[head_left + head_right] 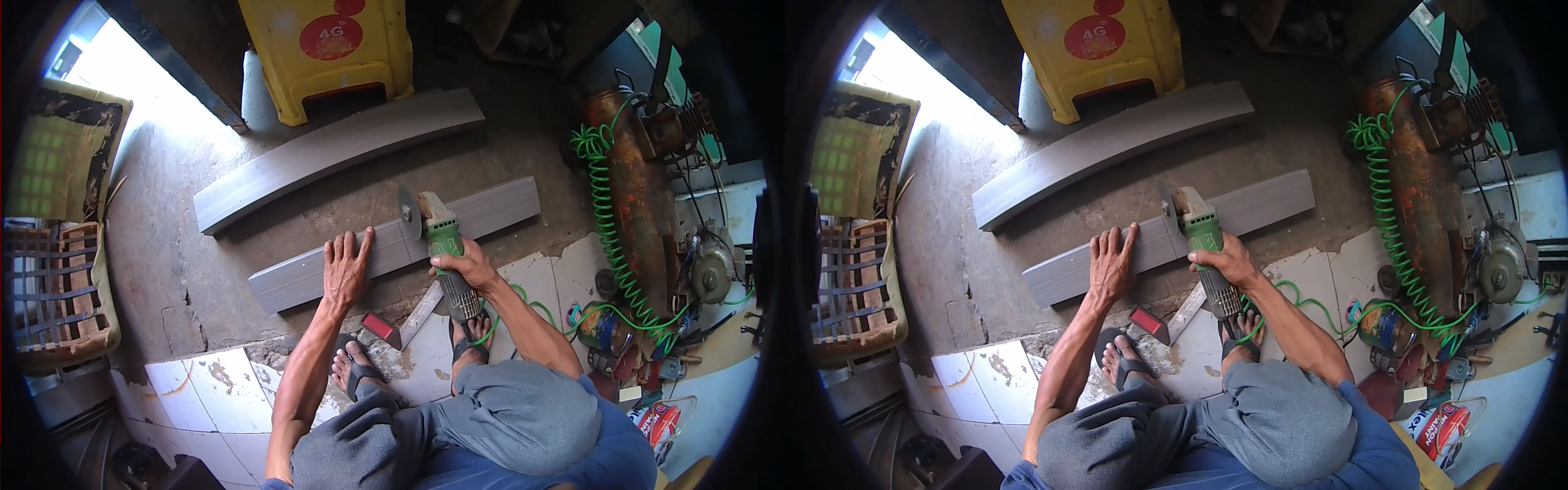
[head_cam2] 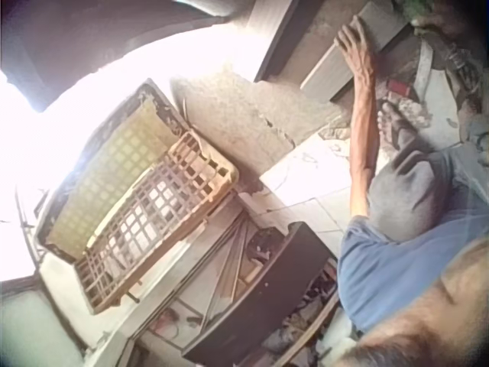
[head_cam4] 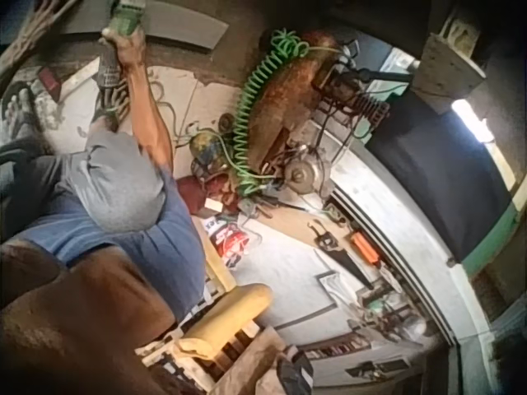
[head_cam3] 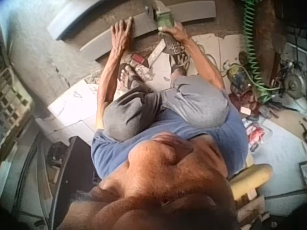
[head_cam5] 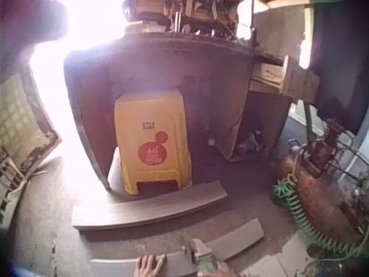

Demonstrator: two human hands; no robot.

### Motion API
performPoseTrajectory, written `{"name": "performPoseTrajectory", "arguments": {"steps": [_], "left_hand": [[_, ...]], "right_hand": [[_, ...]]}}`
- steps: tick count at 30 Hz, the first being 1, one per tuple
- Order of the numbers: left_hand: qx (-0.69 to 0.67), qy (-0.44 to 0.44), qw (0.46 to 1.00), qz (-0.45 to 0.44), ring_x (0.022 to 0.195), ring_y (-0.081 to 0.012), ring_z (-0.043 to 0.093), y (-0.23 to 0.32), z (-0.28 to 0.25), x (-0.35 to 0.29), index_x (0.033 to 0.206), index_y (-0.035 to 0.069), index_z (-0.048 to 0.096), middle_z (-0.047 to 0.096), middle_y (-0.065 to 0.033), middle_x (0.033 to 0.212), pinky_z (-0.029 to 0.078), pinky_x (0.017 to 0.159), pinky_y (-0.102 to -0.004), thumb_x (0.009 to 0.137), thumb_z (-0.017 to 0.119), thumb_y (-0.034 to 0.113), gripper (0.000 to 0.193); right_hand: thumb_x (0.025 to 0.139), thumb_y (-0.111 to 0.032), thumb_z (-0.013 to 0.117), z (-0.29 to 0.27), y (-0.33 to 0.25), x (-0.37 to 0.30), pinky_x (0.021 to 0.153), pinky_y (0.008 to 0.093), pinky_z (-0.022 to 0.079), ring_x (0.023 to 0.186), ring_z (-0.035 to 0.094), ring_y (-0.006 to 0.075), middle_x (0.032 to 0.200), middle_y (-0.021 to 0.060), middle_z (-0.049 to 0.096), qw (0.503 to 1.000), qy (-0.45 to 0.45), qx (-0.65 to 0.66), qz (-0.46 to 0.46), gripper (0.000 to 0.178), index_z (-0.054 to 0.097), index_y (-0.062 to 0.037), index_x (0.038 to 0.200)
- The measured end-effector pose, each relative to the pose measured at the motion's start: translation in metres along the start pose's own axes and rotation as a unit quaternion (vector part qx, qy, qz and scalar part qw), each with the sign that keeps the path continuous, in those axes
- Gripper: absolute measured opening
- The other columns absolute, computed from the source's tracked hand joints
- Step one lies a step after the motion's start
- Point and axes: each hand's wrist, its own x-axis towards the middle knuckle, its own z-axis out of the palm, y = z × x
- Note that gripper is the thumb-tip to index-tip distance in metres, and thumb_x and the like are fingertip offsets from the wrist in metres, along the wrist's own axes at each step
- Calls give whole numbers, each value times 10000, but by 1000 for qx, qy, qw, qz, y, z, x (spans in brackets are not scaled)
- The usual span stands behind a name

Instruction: The person measures and marks a metal beam using a square and pencil, then uses an angle grinder to cut the beam and smooth its edges while holding it on the floor with one hand.

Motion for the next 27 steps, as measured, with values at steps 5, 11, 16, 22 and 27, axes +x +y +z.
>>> {"name": "performPoseTrajectory", "arguments": {"steps": [5, 11, 16, 22, 27], "left_hand": [[79, 10, 997, -5, 1344, -402, 435, -6, -1, -10, 1631, 169, 331, 458, -223, 1432, 286, 1163, -548, 673, 841, 194, 1085], [-45, -77, 993, -76, 1362, -411, 424, -6, -3, -18, 1643, 171, 305, 452, -224, 1451, 272, 1157, -555, 612, 883, 223, 1183], [-57, -82, 992, -74, 1361, -399, 430, -7, -9, -17, 1651, 189, 281, 459, -209, 1441, 278, 1150, -548, 594, 893, 233, 1222], [-98, -155, 980, -72, 1326, -404, 484, -26, -28, 2, 1646, 185, 311, 508, -214, 1413, 351, 1103, -539, 555, 930, 314, 1261], [-151, -215, 961, -83, 1339, -430, 483, -35, -42, 14, 1658, 194, 303, 511, -233, 1426, 357, 1109, -543, 557, 931, 352, 1278]], "right_hand": [[803, -293, 789, 8, 19, 12, 746, 332, 549, 808, 682, 171, 873, 72, 686, 984, 35, -163, -61, 454, 618, 4, 1101], [789, -314, 776, 11, 29, 24, 755, 341, 542, 818, 673, 180, 861, 80, 686, 990, 8, -124, -67, 495, 605, 3, 1128], [786, -316, 775, 12, 23, 31, 778, 346, 546, 826, 673, 187, 874, 85, 687, 982, -7, -178, -66, 535, 600, 11, 1171], [778, -319, 783, 20, 18, 15, 881, 364, 535, 947, 665, 221, 1024, 127, 687, 972, 5, -223, -75, 645, 573, 20, 1285], [774, -319, 786, 17, 18, -11, 947, 384, 521, 1018, 658, 249, 1082, 135, 682, 974, 6, -217, -65, 699, 552, 10, 1345]]}}
